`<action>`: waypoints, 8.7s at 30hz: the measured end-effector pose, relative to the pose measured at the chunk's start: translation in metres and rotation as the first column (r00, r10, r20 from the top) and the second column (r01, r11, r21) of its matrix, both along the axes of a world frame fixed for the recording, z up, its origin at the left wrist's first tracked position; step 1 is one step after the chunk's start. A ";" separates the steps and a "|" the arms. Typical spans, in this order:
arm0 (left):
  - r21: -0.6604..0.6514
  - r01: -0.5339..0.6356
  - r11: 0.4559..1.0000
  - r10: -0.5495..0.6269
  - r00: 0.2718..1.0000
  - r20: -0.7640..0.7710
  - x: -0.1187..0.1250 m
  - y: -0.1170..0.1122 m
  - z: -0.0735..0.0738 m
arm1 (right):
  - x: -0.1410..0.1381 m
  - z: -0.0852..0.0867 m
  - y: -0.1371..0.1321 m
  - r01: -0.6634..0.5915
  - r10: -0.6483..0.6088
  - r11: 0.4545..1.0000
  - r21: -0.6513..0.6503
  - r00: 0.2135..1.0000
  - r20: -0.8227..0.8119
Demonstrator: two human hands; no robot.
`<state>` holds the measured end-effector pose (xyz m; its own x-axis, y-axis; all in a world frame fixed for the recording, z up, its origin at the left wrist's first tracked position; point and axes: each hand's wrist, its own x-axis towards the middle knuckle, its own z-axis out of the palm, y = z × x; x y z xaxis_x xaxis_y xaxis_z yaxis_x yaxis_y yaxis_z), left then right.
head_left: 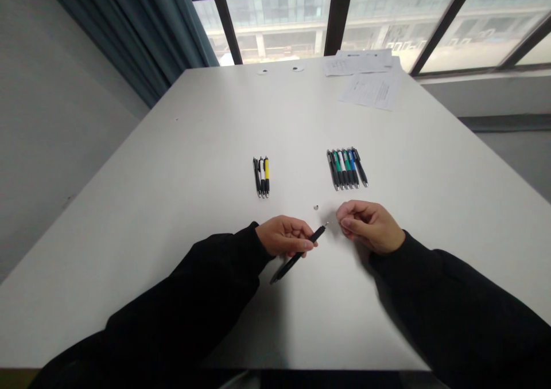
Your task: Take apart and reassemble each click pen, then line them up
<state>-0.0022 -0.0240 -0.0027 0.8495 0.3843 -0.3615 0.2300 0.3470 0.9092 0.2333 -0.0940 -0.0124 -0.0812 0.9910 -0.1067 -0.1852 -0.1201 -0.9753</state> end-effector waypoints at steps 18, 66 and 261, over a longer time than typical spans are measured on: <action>0.008 0.029 1.000 -0.029 1.000 -0.005 -0.001 -0.001 -0.001 | -0.007 0.001 0.000 -0.078 0.073 0.996 -0.053 0.993 -0.087; -0.105 0.017 0.994 -0.011 0.998 0.058 -0.002 -0.003 -0.004 | -0.025 0.007 0.017 -0.073 0.075 0.997 0.016 0.976 -0.203; -0.173 -0.619 0.766 0.626 0.780 -0.022 0.020 -0.005 -0.015 | -0.057 -0.001 0.010 -0.182 -0.215 0.960 0.213 0.010 0.977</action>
<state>0.0179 -0.0285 -0.0177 0.4573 0.7723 -0.4410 -0.1189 0.5445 0.8303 0.1767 -0.0843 -0.0132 -0.0765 0.9879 0.1349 0.9789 0.1001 -0.1779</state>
